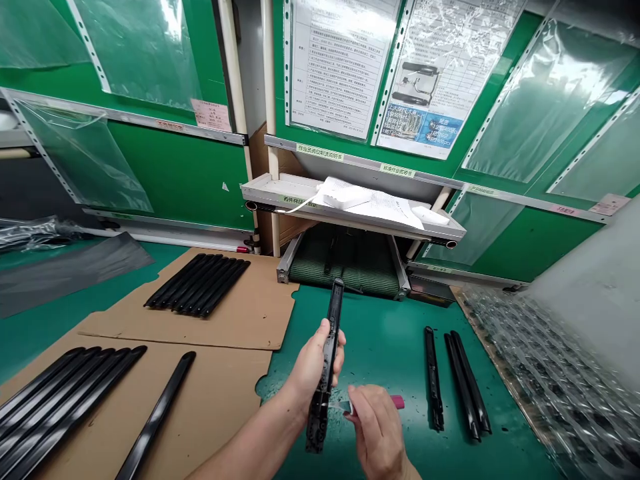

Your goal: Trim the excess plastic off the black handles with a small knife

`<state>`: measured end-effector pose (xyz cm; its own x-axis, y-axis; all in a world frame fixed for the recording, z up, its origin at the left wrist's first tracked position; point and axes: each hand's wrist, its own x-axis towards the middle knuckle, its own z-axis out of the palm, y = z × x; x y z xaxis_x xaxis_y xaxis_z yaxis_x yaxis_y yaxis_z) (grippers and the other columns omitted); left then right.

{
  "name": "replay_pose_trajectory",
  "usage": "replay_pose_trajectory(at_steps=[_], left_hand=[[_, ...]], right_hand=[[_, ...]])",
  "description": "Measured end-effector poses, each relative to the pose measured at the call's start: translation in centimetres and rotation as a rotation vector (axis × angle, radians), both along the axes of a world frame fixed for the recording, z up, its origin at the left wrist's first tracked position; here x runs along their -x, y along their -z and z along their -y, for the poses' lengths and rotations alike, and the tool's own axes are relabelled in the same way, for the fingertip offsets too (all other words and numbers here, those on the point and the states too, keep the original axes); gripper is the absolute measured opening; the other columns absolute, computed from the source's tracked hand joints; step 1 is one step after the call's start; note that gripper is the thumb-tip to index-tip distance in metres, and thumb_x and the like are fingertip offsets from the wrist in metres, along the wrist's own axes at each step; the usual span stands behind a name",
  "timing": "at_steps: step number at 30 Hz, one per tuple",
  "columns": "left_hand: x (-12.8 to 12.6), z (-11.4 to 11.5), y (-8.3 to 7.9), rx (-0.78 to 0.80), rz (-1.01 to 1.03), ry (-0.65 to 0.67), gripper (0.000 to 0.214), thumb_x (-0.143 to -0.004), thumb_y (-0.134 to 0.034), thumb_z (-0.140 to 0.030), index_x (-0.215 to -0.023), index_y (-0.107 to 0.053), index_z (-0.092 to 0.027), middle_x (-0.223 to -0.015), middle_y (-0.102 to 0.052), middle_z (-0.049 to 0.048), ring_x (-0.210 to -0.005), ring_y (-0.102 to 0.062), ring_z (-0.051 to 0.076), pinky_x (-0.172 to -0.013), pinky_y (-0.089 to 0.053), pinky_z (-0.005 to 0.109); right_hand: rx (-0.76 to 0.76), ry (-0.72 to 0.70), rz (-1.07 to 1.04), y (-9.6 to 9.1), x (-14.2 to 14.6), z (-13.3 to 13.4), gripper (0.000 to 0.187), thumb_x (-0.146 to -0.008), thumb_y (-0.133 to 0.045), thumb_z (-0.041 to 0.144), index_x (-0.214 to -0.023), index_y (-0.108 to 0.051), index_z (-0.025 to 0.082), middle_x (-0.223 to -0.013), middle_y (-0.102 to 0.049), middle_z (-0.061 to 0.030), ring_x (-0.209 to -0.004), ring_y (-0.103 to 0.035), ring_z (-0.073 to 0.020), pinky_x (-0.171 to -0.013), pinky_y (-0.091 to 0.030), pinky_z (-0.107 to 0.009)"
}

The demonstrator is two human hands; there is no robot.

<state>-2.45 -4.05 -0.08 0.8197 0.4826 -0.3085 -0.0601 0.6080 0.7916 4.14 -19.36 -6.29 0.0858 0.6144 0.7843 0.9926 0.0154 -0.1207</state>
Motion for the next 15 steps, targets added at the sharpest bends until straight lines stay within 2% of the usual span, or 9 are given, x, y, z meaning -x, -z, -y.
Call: replay_pose_trajectory(at_steps=[4, 9, 12, 15], left_hand=[[-0.5, 0.2, -0.1, 0.032, -0.011, 0.048, 0.049, -0.091, -0.038, -0.062, -0.079, -0.055, -0.018, -0.042, -0.047, -0.0050, -0.030, -0.035, 0.008, -0.035, -0.028, 0.020], [-1.2, 0.4, -0.2, 0.073, -0.046, 0.054, 0.048, -0.097, -0.029, -0.054, -0.077, -0.055, -0.018, -0.042, -0.045, -0.0047, -0.030, -0.035, 0.008, -0.035, -0.028, 0.020], [-1.2, 0.5, -0.8, 0.064, -0.030, -0.006, 0.048, -0.096, -0.032, -0.056, -0.079, -0.055, -0.018, -0.043, -0.045, -0.0047, -0.032, -0.034, 0.008, -0.036, -0.028, 0.020], [-0.6, 0.5, -1.4, 0.013, 0.017, -0.085, 0.048, -0.092, -0.038, -0.063, -0.085, -0.056, -0.019, -0.049, -0.047, -0.0045, -0.038, -0.036, 0.007, -0.041, -0.031, 0.019]], right_hand=[[-0.042, -0.052, 0.142, -1.0, -1.2, 0.7, 0.026, -0.096, -0.046, 0.007, -0.119, -0.058, 0.008, -0.092, -0.071, -0.0137, -0.084, -0.065, -0.0241, -0.074, -0.050, -0.042], [-0.070, -0.004, 0.181, -3.0, -0.8, 0.7, 0.012, -0.093, -0.056, 0.011, -0.103, -0.063, 0.016, -0.084, -0.072, -0.0080, -0.078, -0.064, -0.0219, -0.067, -0.047, -0.038], [-0.025, 0.157, 0.012, -2.6, 0.0, 0.1, 0.005, -0.094, -0.056, 0.014, -0.094, -0.060, 0.018, -0.077, -0.067, -0.0075, -0.068, -0.060, -0.0217, -0.059, -0.043, -0.035], [0.084, 0.276, -0.275, -1.5, 0.9, -0.3, 0.022, -0.104, -0.039, 0.026, -0.092, -0.056, 0.019, -0.064, -0.054, -0.0020, -0.048, -0.049, -0.0151, -0.043, -0.032, -0.028]])
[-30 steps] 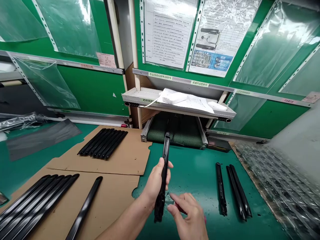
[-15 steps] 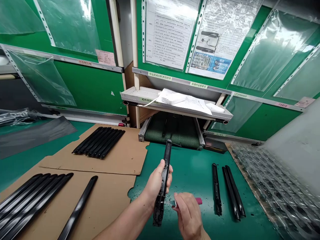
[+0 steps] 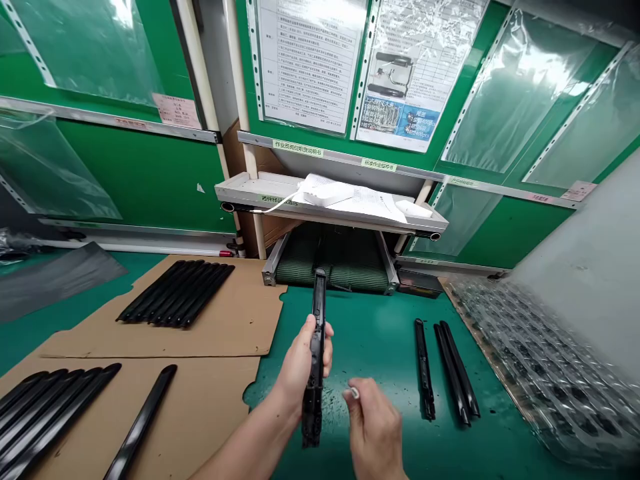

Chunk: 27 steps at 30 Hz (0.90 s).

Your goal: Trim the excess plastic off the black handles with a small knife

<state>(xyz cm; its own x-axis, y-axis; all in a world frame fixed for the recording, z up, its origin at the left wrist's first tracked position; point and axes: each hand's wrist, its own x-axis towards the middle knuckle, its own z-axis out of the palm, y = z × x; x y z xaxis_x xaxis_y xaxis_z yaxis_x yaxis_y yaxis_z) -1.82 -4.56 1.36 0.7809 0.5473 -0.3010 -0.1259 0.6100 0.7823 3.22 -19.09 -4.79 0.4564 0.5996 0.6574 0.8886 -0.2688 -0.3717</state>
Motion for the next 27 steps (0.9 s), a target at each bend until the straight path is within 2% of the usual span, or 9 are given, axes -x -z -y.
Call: replay_pose_trajectory(at_steps=[2, 4, 6, 11, 15, 19, 22, 24, 27], left_hand=[[0.4, 0.0, -0.3, -0.047, 0.021, -0.042, 0.047, -0.090, -0.041, -0.064, -0.087, -0.057, -0.019, -0.051, -0.046, -0.0049, -0.042, -0.038, 0.008, -0.045, -0.034, 0.019], [0.7, 0.0, -0.4, -0.074, 0.028, -0.067, 0.046, -0.090, -0.042, -0.064, -0.088, -0.056, -0.020, -0.053, -0.044, -0.0054, -0.044, -0.040, 0.007, -0.047, -0.036, 0.020], [0.7, 0.1, -0.4, -0.073, 0.043, -0.074, 0.044, -0.090, -0.042, -0.063, -0.088, -0.055, -0.020, -0.055, -0.044, -0.0057, -0.044, -0.040, 0.007, -0.047, -0.035, 0.020], [0.5, 0.2, -0.9, -0.092, 0.086, -0.050, 0.038, -0.089, -0.051, -0.058, -0.091, -0.054, -0.020, -0.059, -0.043, -0.0069, -0.042, -0.036, 0.004, -0.044, -0.031, 0.019], [0.6, 0.3, -1.2, -0.092, 0.073, -0.047, 0.033, -0.085, -0.062, -0.051, -0.085, -0.051, -0.020, -0.053, -0.033, -0.0098, -0.039, -0.025, 0.003, -0.040, -0.022, 0.018], [0.8, 0.2, -0.8, -0.098, 0.043, -0.036, 0.038, -0.086, -0.058, -0.058, -0.084, -0.052, -0.020, -0.048, -0.029, -0.0103, -0.037, -0.020, 0.004, -0.037, -0.017, 0.019], [0.9, 0.2, -0.5, -0.102, 0.027, -0.013, 0.044, -0.087, -0.049, -0.063, -0.086, -0.055, -0.020, -0.047, -0.030, -0.0099, -0.036, -0.020, 0.004, -0.036, -0.019, 0.019], [0.9, 0.3, -0.3, -0.086, 0.011, -0.003, 0.046, -0.087, -0.049, -0.065, -0.087, -0.056, -0.019, -0.047, -0.028, -0.0102, -0.036, -0.018, 0.004, -0.035, -0.018, 0.019], [0.8, 0.6, -0.3, -0.071, 0.005, 0.001, 0.049, -0.084, -0.051, -0.068, -0.086, -0.055, -0.019, -0.047, -0.026, -0.0109, -0.038, -0.016, 0.004, -0.035, -0.016, 0.018]], right_hand=[[0.053, 0.002, -0.308, 0.5, 0.6, 0.1, 0.032, -0.106, -0.032, 0.035, -0.089, -0.055, 0.021, -0.059, -0.047, 0.0021, -0.042, -0.043, -0.0129, -0.039, -0.027, -0.026], [0.081, -0.026, -0.604, 0.4, 1.1, 0.4, 0.038, -0.106, -0.029, 0.043, -0.088, -0.057, 0.023, -0.059, -0.045, 0.0029, -0.044, -0.043, -0.0136, -0.042, -0.026, -0.027], [0.066, -0.044, -0.725, -0.1, 1.4, 0.7, 0.043, -0.104, -0.030, 0.051, -0.092, -0.061, 0.025, -0.062, -0.049, 0.0014, -0.049, -0.046, -0.0150, -0.045, -0.027, -0.028], [0.001, -0.070, -0.633, -1.0, 1.7, 1.2, 0.042, -0.102, -0.032, 0.053, -0.100, -0.067, 0.029, -0.079, -0.062, -0.0021, -0.061, -0.058, -0.0169, -0.051, -0.037, -0.028], [0.036, -0.117, -0.634, -0.6, 1.9, 1.3, 0.035, -0.102, -0.038, 0.047, -0.107, -0.067, 0.029, -0.078, -0.061, -0.0023, -0.055, -0.055, -0.0162, -0.048, -0.035, -0.029], [0.011, -0.123, -0.642, -0.2, 2.2, 1.1, 0.033, -0.102, -0.039, 0.047, -0.104, -0.066, 0.028, -0.080, -0.061, -0.0035, -0.059, -0.057, -0.0173, -0.050, -0.036, -0.029], [0.037, -0.141, -0.625, -0.3, 2.4, 0.8, 0.037, -0.104, -0.031, 0.044, -0.098, -0.063, 0.027, -0.078, -0.058, -0.0027, -0.061, -0.054, -0.0178, -0.052, -0.033, -0.030], [0.086, -0.152, -0.580, -0.7, 2.5, 0.5, 0.040, -0.105, -0.029, 0.044, -0.088, -0.059, 0.025, -0.071, -0.054, -0.0015, -0.056, -0.049, -0.0165, -0.051, -0.028, -0.031], [0.141, -0.110, -0.389, -1.9, 2.7, -0.1, 0.046, -0.102, -0.032, 0.055, -0.076, -0.051, 0.022, -0.064, -0.044, 0.0007, -0.049, -0.039, -0.0145, -0.048, -0.021, -0.031]])
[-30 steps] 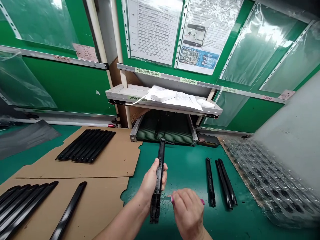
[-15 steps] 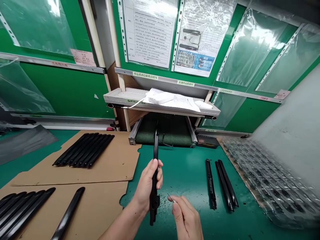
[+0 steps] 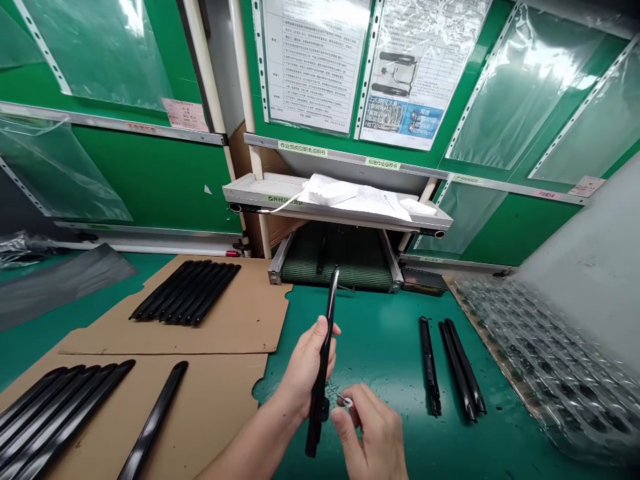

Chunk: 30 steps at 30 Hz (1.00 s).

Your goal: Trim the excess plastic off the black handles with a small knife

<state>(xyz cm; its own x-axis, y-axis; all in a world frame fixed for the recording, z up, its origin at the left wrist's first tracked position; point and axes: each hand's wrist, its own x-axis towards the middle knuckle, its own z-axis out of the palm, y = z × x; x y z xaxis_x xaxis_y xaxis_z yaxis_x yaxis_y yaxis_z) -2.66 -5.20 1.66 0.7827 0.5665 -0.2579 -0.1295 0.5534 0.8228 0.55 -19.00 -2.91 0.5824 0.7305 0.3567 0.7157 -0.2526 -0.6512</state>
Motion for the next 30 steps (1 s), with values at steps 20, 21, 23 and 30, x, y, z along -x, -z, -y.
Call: replay_pose_trajectory(at_steps=[20, 21, 23, 30], left_hand=[[1.2, -0.2, -0.6, -0.033, 0.242, -0.134, 0.033, -0.090, -0.057, -0.040, -0.068, -0.045, -0.020, -0.065, -0.045, -0.0031, -0.064, -0.049, 0.010, -0.065, -0.046, 0.023], [1.5, -0.4, -0.3, -0.065, 0.231, -0.057, 0.029, -0.090, -0.058, -0.039, -0.070, -0.049, -0.020, -0.072, -0.051, -0.0012, -0.075, -0.055, 0.013, -0.073, -0.048, 0.025], [2.2, -0.8, 0.3, -0.128, 0.181, 0.073, 0.022, -0.086, -0.064, -0.036, -0.073, -0.057, -0.020, -0.088, -0.060, 0.0021, -0.098, -0.059, 0.019, -0.089, -0.048, 0.029], [2.5, -0.7, 2.0, -0.222, 0.098, -0.173, 0.021, -0.077, -0.074, -0.040, -0.070, -0.062, -0.024, -0.109, -0.068, 0.0010, -0.132, -0.048, 0.028, -0.109, -0.041, 0.037]], right_hand=[[-0.046, -0.080, -0.760, -3.5, -3.4, -1.7, 0.032, -0.084, -0.063, 0.047, -0.076, -0.061, 0.016, -0.056, -0.034, 0.0057, -0.053, -0.026, -0.0107, -0.049, -0.021, -0.026], [-0.057, -0.061, -0.725, -4.0, -4.2, -1.5, 0.029, -0.084, -0.064, 0.045, -0.077, -0.062, 0.016, -0.057, -0.034, 0.0055, -0.054, -0.026, -0.0108, -0.050, -0.019, -0.027], [-0.090, 0.000, -0.617, -5.1, -5.6, -0.9, 0.030, -0.086, -0.061, 0.048, -0.089, -0.066, 0.018, -0.063, -0.040, 0.0035, -0.056, -0.029, -0.0118, -0.051, -0.020, -0.027], [-0.159, 0.191, -0.279, -4.0, -5.5, 0.1, 0.045, -0.103, -0.028, 0.053, -0.080, -0.054, 0.024, -0.071, -0.046, -0.0007, -0.058, -0.037, -0.0157, -0.053, -0.025, -0.031]])
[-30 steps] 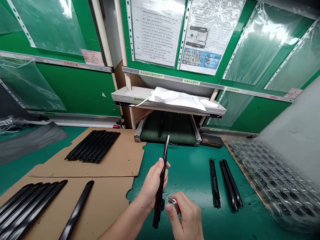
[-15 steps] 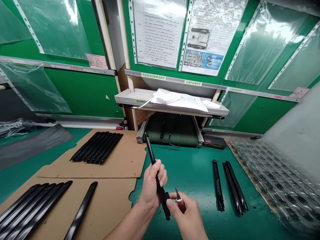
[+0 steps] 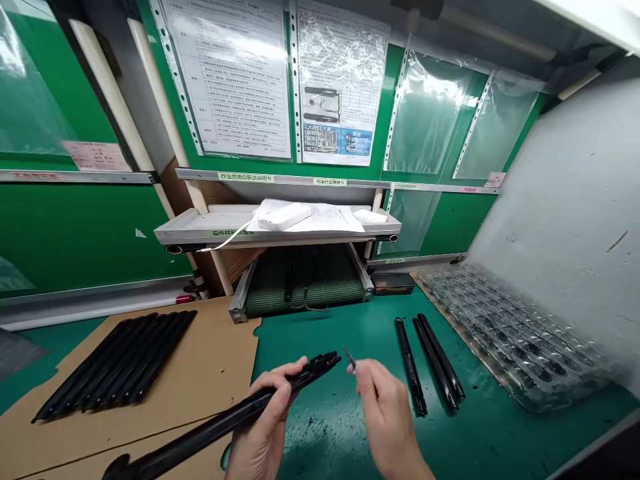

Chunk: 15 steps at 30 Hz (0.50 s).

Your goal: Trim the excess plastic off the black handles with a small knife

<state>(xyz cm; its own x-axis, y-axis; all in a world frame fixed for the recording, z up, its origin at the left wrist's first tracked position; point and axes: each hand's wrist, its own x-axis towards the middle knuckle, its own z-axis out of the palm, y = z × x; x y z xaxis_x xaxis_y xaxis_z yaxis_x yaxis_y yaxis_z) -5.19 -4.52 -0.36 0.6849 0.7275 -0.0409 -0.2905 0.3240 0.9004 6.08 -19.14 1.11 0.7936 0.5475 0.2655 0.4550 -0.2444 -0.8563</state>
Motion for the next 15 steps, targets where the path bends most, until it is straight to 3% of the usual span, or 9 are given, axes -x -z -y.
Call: replay_pose_trajectory(at_steps=[4, 8, 11, 15], left_hand=[[-0.3, 0.7, -0.5, -0.093, 0.021, -0.078, 0.020, -0.075, -0.075, -0.042, -0.072, -0.065, -0.025, -0.110, -0.068, 0.0003, -0.129, -0.050, 0.028, -0.114, -0.039, 0.041], [-0.3, 1.5, -0.9, -0.178, 0.035, -0.099, 0.017, -0.077, -0.074, -0.042, -0.073, -0.066, -0.027, -0.110, -0.068, -0.0012, -0.129, -0.051, 0.027, -0.113, -0.041, 0.039], [-0.3, 1.9, -0.9, -0.232, 0.047, -0.117, 0.015, -0.077, -0.074, -0.039, -0.073, -0.066, -0.028, -0.109, -0.067, -0.0018, -0.127, -0.052, 0.027, -0.113, -0.041, 0.039], [-0.4, 2.1, -0.6, -0.275, 0.035, -0.159, 0.014, -0.077, -0.074, -0.039, -0.072, -0.066, -0.029, -0.109, -0.065, -0.0021, -0.128, -0.051, 0.027, -0.113, -0.040, 0.039]], right_hand=[[0.089, 0.045, 0.150, 2.7, 1.5, -0.9, 0.044, -0.104, -0.030, 0.048, -0.073, -0.050, 0.023, -0.064, -0.045, 0.0001, -0.052, -0.033, -0.0152, -0.050, -0.019, -0.032], [0.127, 0.103, 0.227, 3.6, 1.7, -1.5, 0.046, -0.104, -0.029, 0.048, -0.073, -0.051, 0.023, -0.062, -0.045, 0.0003, -0.049, -0.032, -0.0145, -0.049, -0.018, -0.031], [0.146, 0.106, 0.165, 3.5, 1.8, -1.8, 0.050, -0.103, -0.026, 0.053, -0.069, -0.047, 0.022, -0.061, -0.043, 0.0005, -0.050, -0.031, -0.0138, -0.049, -0.017, -0.030], [0.117, 0.033, -0.087, 2.9, 2.4, -2.3, 0.055, -0.098, -0.029, 0.063, -0.064, -0.039, 0.021, -0.058, -0.033, 0.0026, -0.051, -0.025, -0.0123, -0.051, -0.013, -0.031]])
